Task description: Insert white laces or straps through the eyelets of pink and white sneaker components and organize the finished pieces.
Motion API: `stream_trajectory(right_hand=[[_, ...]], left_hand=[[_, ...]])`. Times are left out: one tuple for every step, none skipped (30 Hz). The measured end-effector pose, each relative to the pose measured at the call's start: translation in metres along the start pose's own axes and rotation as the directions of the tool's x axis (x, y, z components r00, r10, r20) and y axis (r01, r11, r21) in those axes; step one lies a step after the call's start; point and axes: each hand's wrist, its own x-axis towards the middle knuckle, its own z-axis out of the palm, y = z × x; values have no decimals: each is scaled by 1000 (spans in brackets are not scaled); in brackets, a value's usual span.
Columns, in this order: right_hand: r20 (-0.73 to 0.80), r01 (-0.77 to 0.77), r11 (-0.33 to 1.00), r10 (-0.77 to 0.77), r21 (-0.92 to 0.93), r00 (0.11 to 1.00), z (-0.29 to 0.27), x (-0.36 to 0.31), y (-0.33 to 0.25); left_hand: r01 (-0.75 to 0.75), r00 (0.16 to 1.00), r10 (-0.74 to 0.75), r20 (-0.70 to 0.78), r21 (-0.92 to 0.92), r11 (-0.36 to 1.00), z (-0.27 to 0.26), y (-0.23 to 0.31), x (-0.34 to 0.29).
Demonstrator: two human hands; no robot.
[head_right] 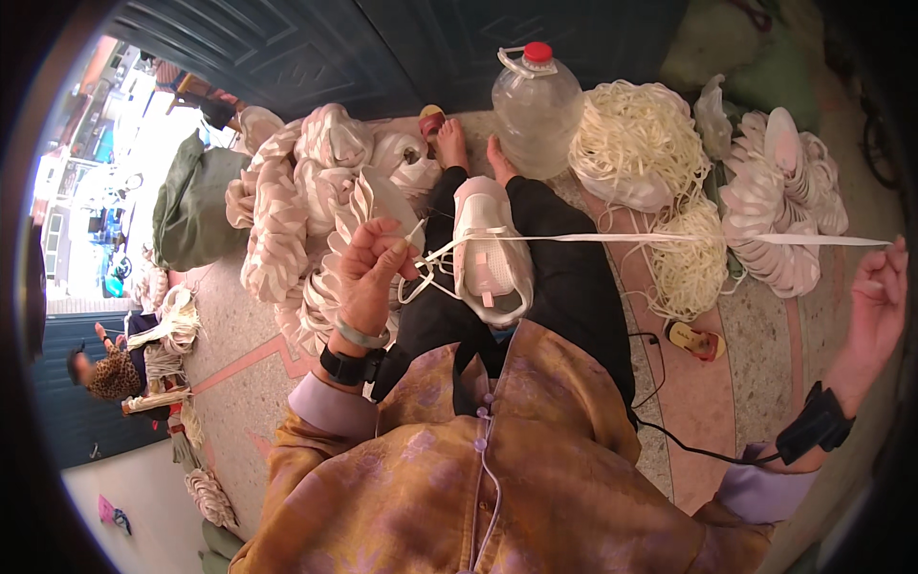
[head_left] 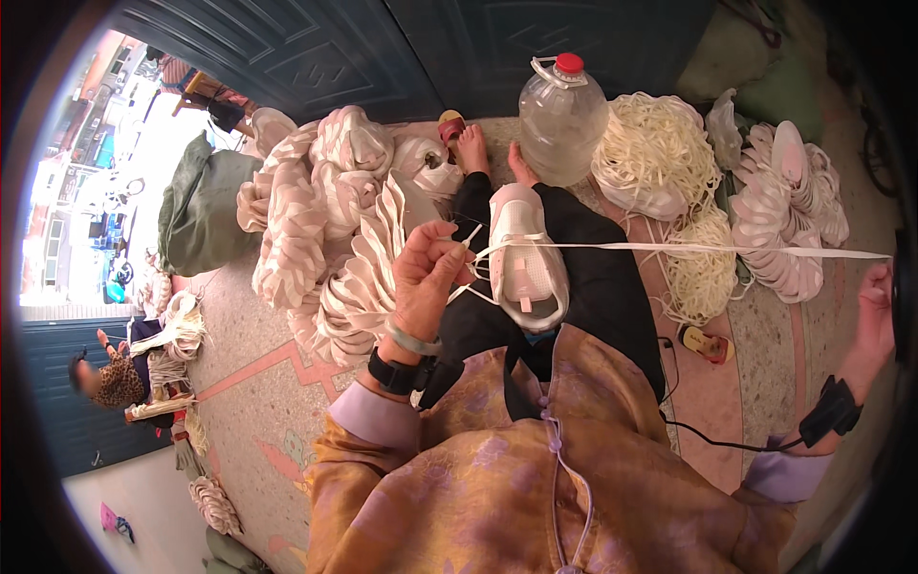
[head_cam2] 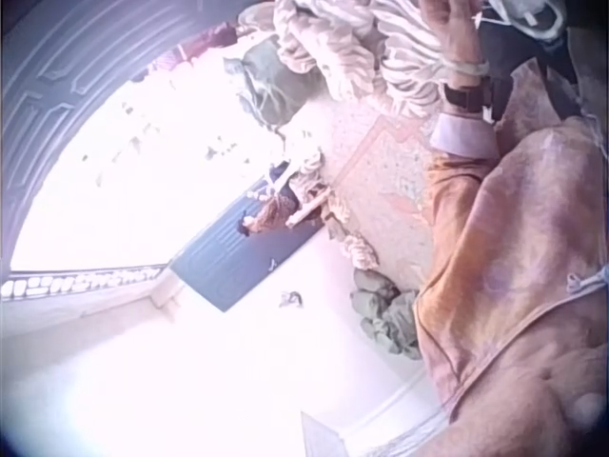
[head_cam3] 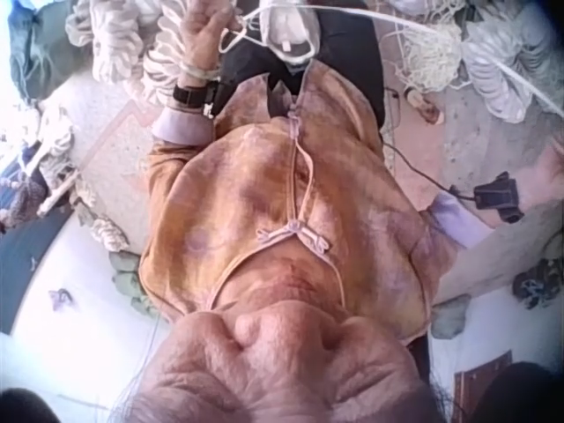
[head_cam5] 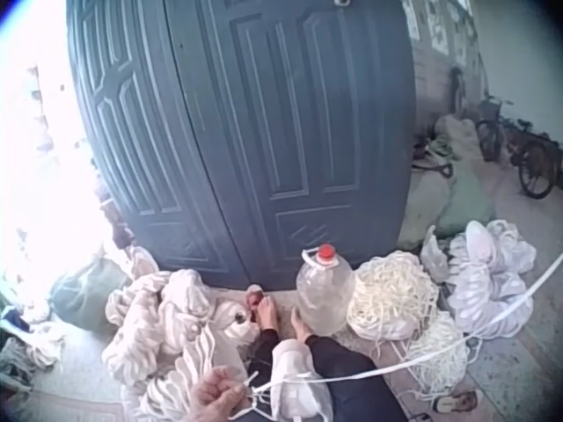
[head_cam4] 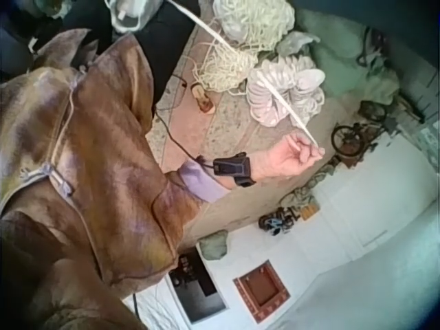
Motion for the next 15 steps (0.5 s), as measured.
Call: stream_trajectory(right_hand=[[-60, -2, 999, 5, 54, 998, 4, 3, 4], [-59, -2, 998, 5, 56, 998, -14, 7, -9], [-115, 84, 993, -93, -77, 989, -42, 11, -35], [-157, 161, 964, -197, -213, 968, -56, 12, -50], [-156, 161, 964, -197, -212, 968, -52, 12, -36], [-219, 77, 960, -139, -271, 966, -38, 11, -3], [-287, -6, 945, -94, -328, 953, -25, 6, 28], [-253, -156, 904, 55, -398, 966, -26, 2, 56], [-222, -301, 838, 221, -455, 950, -31, 1, 95], [-188, -273, 853, 210, -445, 960, -3, -9, 156], [-176, -362, 813, 316, -456, 932, 8, -20, 194], [-216, -512, 726, 468, -459, 857, 33, -25, 227], [-191, -566, 697, 543, -441, 818, 51, -35, 256], [-221, -639, 614, 619, -463, 754, 57, -43, 278], [-140, -636, 577, 674, -512, 725, 57, -49, 297]], left_hand=[[-1, 1000, 1, -2, 2, 1000, 1, -1, -1], [11, 1000, -11, 0, -21, 1000, 2, -2, -2], [23, 1000, -22, 8, -48, 999, 4, -4, -2], [11, 999, -9, 37, -62, 998, 6, -7, -1], [10, 999, -8, 36, -62, 998, 8, -9, -1], [20, 998, -16, 54, -70, 997, 11, -11, -1], [31, 996, -24, 81, -82, 996, 14, -13, 0], [46, 994, -37, 106, -90, 995, 18, -13, 0], [39, 995, -32, 94, -76, 996, 21, -13, -2], [57, 992, -47, 113, -89, 994, 24, -14, -3], [76, 988, -61, 139, -107, 991, 26, -15, -3], [79, 985, -64, 160, -92, 993, 29, -14, -3], [80, 984, -63, 166, -94, 992, 32, -13, -4], [109, 979, -89, 184, -104, 989, 37, -10, -5], [138, 973, -114, 199, -110, 984, 40, -9, -7]])
